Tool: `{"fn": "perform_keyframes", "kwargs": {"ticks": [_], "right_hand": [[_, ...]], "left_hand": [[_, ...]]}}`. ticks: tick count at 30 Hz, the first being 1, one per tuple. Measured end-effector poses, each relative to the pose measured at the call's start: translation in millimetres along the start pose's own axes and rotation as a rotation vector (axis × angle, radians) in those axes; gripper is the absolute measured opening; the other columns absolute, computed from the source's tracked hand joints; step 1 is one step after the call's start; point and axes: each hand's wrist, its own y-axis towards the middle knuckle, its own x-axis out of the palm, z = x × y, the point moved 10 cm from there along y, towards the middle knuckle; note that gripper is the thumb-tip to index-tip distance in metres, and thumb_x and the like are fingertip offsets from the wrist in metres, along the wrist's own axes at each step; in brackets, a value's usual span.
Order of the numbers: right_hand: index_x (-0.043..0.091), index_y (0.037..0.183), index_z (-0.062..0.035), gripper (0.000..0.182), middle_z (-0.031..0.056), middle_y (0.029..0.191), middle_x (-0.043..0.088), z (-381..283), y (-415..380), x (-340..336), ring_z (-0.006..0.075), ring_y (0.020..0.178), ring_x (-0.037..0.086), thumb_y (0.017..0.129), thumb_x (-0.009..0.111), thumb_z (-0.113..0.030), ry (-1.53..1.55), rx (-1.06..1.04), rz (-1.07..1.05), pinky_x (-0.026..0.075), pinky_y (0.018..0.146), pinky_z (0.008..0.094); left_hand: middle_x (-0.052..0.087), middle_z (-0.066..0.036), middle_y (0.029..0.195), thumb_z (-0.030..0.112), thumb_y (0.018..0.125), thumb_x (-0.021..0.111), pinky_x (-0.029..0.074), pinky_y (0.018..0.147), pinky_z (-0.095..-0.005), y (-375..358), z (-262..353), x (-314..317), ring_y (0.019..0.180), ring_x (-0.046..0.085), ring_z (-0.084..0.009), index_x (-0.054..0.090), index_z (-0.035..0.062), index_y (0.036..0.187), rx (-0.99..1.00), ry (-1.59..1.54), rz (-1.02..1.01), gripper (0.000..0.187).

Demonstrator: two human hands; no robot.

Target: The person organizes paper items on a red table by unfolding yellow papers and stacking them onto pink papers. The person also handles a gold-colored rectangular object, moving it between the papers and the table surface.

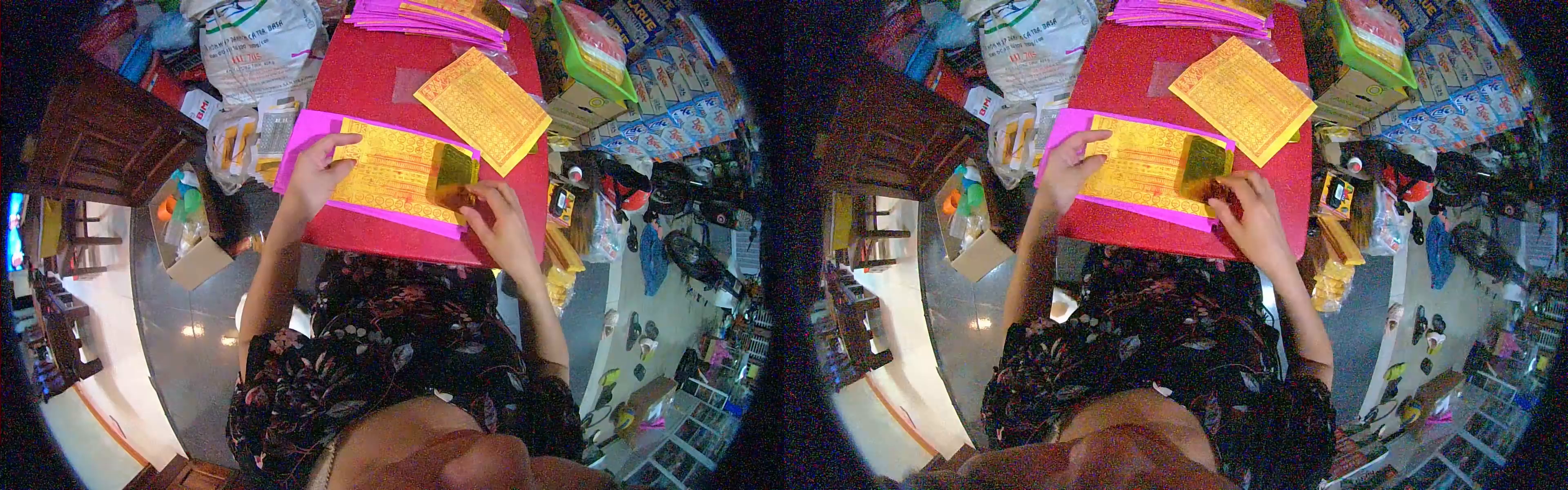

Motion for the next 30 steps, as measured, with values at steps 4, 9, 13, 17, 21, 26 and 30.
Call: {"fn": "perform_keyframes", "kwargs": {"ticks": [4,9,13,17,21,26,30], "right_hand": [[0.058,0.109,-0.0006,0.033,0.0161,0.106,0.055,0,4,5,0.0337,0.101,0.056,0.082,0.068,-0.016,0.063,0.053,-0.018,0.046,0.088,0.0401],[0.058,0.108,0.0002,0.032,0.0160,0.104,0.056,8,4,0,0.0302,0.094,0.060,0.081,0.069,-0.014,0.105,0.138,-0.012,0.049,0.082,0.0382],[0.058,0.106,0.0007,0.032,0.0156,0.103,0.058,24,3,2,0.0269,0.089,0.063,0.080,0.070,-0.013,0.169,0.206,-0.036,0.051,0.079,0.0370],[0.058,0.106,0.0004,0.032,0.0152,0.102,0.059,32,4,5,0.0256,0.090,0.063,0.080,0.070,-0.013,0.227,0.221,-0.050,0.051,0.079,0.0365],[0.059,0.106,0.0007,0.030,0.0148,0.101,0.059,30,5,2,0.0236,0.089,0.063,0.081,0.070,-0.012,0.245,0.214,-0.051,0.051,0.078,0.0351],[0.058,0.107,0.0023,0.030,0.0132,0.101,0.061,41,4,8,0.0214,0.088,0.064,0.083,0.069,-0.012,0.367,0.256,-0.064,0.051,0.078,0.0326],[0.059,0.109,0.0026,0.031,0.0126,0.100,0.063,51,6,12,0.0194,0.089,0.063,0.084,0.069,-0.013,0.453,0.297,-0.092,0.051,0.079,0.0315]], "left_hand": [[0.060,-0.004,0.109,-0.003,0.084,0.059,0.047,0.084,-0.0256,5,-9,1,0.099,0.056,-0.0107,0.058,0.0038,0.119,0.033,0.079,-0.016,0.036],[0.056,-0.014,0.122,0.008,0.082,0.067,0.046,0.092,-0.0350,-10,47,-4,0.111,0.055,-0.0251,0.058,0.0051,0.120,0.295,0.594,0.139,0.039],[0.043,-0.018,0.137,0.029,0.081,0.069,0.030,0.109,-0.0450,-28,79,47,0.129,0.038,-0.0361,0.055,0.0056,0.123,0.531,0.974,0.024,0.050],[0.038,-0.016,0.144,0.042,0.082,0.065,0.019,0.115,-0.0465,-31,74,102,0.137,0.028,-0.0351,0.051,0.0038,0.128,0.625,1.020,-0.249,0.061],[0.035,-0.016,0.147,0.048,0.081,0.063,0.017,0.115,-0.0456,-19,48,117,0.139,0.025,-0.0317,0.050,0.0008,0.128,0.617,1.110,-0.351,0.069],[0.033,-0.017,0.148,0.050,0.080,0.063,0.018,0.115,-0.0451,-16,41,116,0.139,0.025,-0.0317,0.051,0.0001,0.127,0.637,1.105,-0.353,0.070],[0.032,-0.017,0.148,0.050,0.079,0.063,0.019,0.114,-0.0447,-16,43,115,0.139,0.026,-0.0318,0.052,-0.0008,0.126,0.627,1.108,-0.357,0.070]]}}
